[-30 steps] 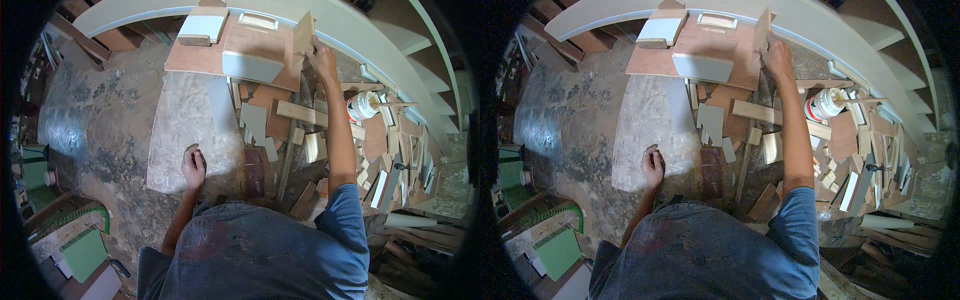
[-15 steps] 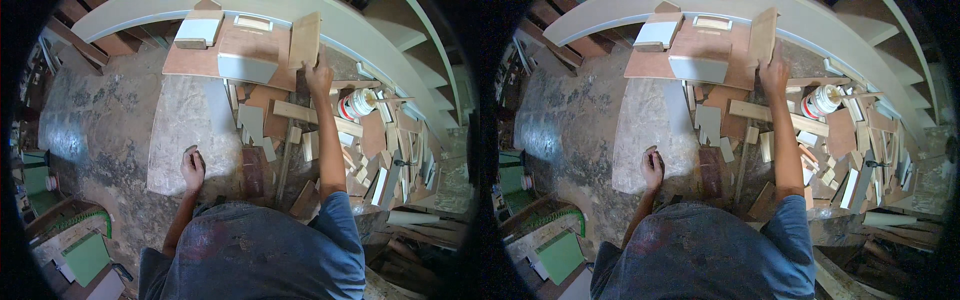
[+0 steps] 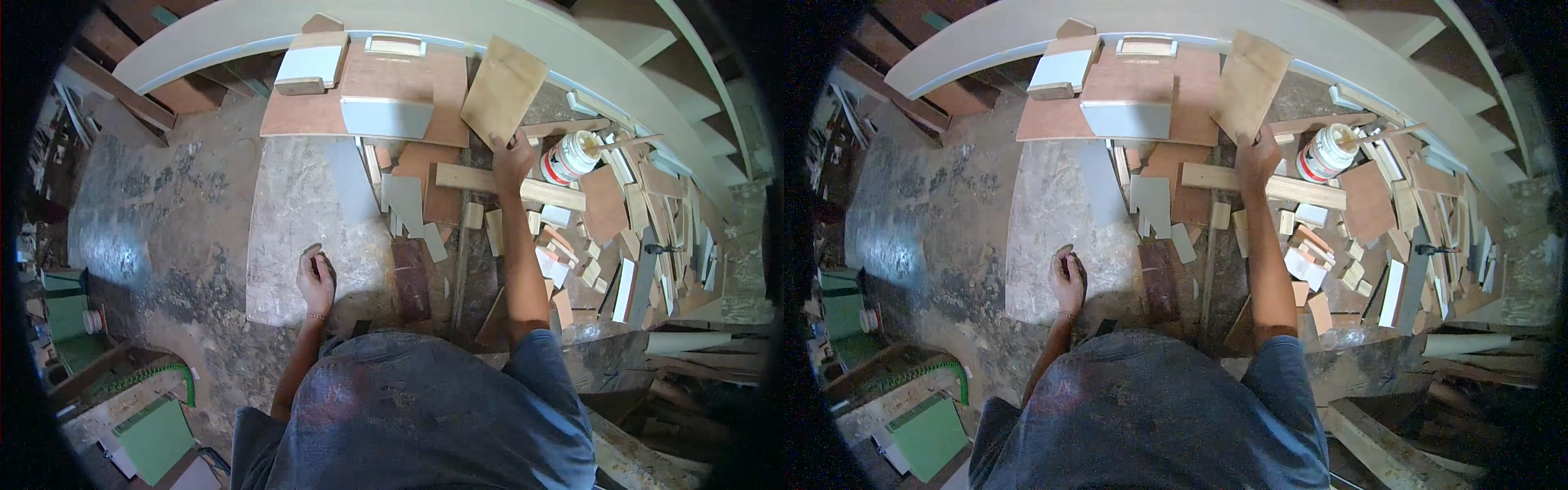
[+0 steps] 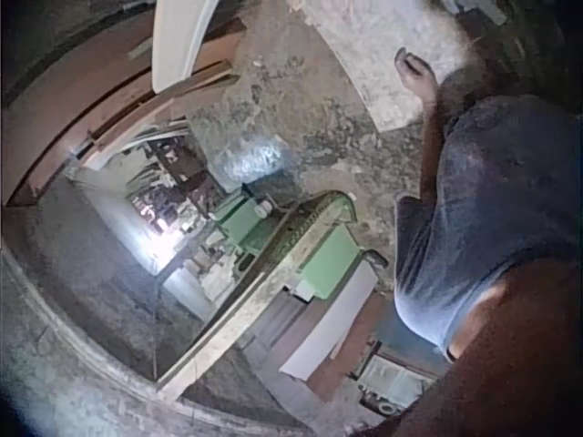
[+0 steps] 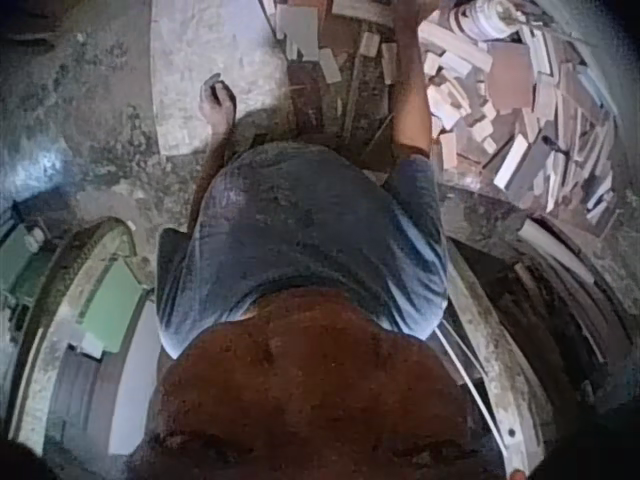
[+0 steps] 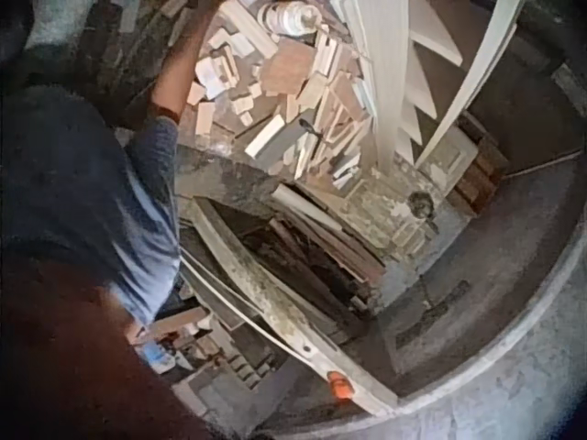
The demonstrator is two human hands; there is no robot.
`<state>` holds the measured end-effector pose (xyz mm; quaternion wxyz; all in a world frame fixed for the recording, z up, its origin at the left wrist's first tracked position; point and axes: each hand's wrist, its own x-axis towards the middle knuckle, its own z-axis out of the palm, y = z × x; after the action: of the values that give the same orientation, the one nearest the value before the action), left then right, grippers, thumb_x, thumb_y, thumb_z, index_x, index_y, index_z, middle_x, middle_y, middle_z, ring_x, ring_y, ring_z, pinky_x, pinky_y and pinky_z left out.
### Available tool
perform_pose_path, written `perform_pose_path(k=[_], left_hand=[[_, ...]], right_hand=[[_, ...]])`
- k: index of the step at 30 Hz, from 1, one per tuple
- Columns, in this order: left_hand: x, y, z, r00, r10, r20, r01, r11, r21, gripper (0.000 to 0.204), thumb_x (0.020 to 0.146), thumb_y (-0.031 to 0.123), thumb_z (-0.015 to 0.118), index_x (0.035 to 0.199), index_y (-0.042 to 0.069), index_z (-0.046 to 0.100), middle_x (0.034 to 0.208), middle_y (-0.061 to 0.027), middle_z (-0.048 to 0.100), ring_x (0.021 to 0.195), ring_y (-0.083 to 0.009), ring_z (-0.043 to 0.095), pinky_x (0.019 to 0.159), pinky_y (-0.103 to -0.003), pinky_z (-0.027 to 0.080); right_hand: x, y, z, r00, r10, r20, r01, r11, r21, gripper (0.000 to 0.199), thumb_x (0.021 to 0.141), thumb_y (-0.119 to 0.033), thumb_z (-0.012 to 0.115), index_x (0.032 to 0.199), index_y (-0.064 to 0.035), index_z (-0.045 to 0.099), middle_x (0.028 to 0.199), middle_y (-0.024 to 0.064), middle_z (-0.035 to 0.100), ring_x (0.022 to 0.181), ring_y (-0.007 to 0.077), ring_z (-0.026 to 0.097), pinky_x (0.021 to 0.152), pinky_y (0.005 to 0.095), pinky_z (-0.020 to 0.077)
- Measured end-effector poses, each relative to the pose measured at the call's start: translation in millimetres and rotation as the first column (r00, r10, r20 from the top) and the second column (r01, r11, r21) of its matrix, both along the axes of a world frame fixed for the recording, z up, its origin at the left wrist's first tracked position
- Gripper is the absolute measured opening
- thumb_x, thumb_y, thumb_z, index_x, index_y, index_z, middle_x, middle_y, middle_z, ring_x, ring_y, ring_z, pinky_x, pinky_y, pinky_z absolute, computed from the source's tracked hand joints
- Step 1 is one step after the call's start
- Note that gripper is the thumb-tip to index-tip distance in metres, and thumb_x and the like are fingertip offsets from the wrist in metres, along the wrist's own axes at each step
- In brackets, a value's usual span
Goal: The person assembles small wooden boxes by hand in a workshop. They pick up various pre-cut wooden pieces, align them to form box structures, and place the assembled units on a workbench. The person handles multiple pieces of wood, fitting them together to create small rectangular containers.
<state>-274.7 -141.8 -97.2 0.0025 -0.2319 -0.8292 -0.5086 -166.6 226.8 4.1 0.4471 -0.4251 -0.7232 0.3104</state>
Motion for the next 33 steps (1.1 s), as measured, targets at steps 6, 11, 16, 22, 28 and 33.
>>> perform_pose_path(k=[6,11,16,22,28,33], left_hand=[[3.9,3.6,24.4,0.965,-0.046,0.259,0.027,0.997,0.076,0.028,0.086,0.021,0.049,0.102,-0.001,0.052,0.09,-0.0105,0.057,0.076,-0.0167,0.054,0.07,-0.028,0.044],[-17.3,31.2,151.2,0.6,-0.563,0.568,0.011,0.716,0.698,0.07,0.085,0.057,0.028,0.124,-0.001,0.031,0.113,-0.0167,0.049,0.1,-0.0248,0.052,0.084,-0.036,0.044],[-18.2,5.2,206.6,0.717,-0.534,0.447,0.121,0.728,0.674,0.066,0.083,0.017,0.052,0.131,0.001,0.011,0.119,-0.0174,0.044,0.104,-0.026,0.05,0.082,-0.044,0.047],[-26.0,-17.2,178.5,0.803,-0.318,0.505,-0.067,0.793,0.606,0.039,0.08,0.003,0.051,0.117,-0.001,0.037,0.11,-0.011,0.051,0.099,-0.0191,0.052,0.076,-0.034,0.051],[-41.1,-28.6,150.4,0.671,-0.445,0.593,-0.036,0.779,0.626,0.036,0.079,0.006,0.051,0.114,0.001,0.041,0.107,-0.0072,0.052,0.095,-0.016,0.054,0.074,-0.033,0.052],[-39.9,-19.1,143.2,0.756,-0.291,0.586,-0.053,0.866,0.498,0.031,0.077,0.006,0.052,0.107,0.001,0.045,0.088,-0.0026,0.055,0.07,-0.0082,0.053,0.057,-0.022,0.045]], right_hand=[[6.8,-72.4,57.6,0.979,-0.106,0.173,0.059,0.964,0.259,0.021,0.072,-0.007,0.061,0.09,0.0017,0.059,0.077,0.0102,0.061,0.07,0.0245,0.058,0.063,0.0321,0.0445],[2.7,-150.4,57.7,0.984,0.153,0.088,-0.176,0.788,0.59,0.022,0.073,-0.001,0.056,0.095,-0.0031,0.06,0.094,0.0104,0.06,0.09,0.0252,0.056,0.075,0.0346,0.0442],[-5.7,-204.3,37.4,0.907,0.318,0.277,-0.421,0.673,0.608,0.027,0.072,0.001,0.053,0.098,-0.0054,0.059,0.1,0.0083,0.059,0.098,0.0213,0.054,0.084,0.0385,0.0408],[-10.6,-259.2,33.4,0.785,0.467,0.407,-0.618,0.631,0.469,0.034,0.07,0.0,0.052,0.104,-0.0027,0.055,0.103,0.0079,0.057,0.101,0.0185,0.052,0.087,0.0391,0.0386],[-11.2,-281.4,13.9,0.787,0.435,0.437,-0.612,0.639,0.465,0.036,0.069,-0.001,0.053,0.104,-0.0014,0.054,0.103,0.0086,0.057,0.1,0.0181,0.051,0.081,0.04,0.0394],[-12.8,-310.5,17.1,0.767,0.418,0.487,-0.629,0.64,0.441,0.038,0.067,-0.003,0.056,0.104,-0.001,0.053,0.105,0.0102,0.055,0.102,0.0219,0.05,0.08,0.0407,0.0393]])
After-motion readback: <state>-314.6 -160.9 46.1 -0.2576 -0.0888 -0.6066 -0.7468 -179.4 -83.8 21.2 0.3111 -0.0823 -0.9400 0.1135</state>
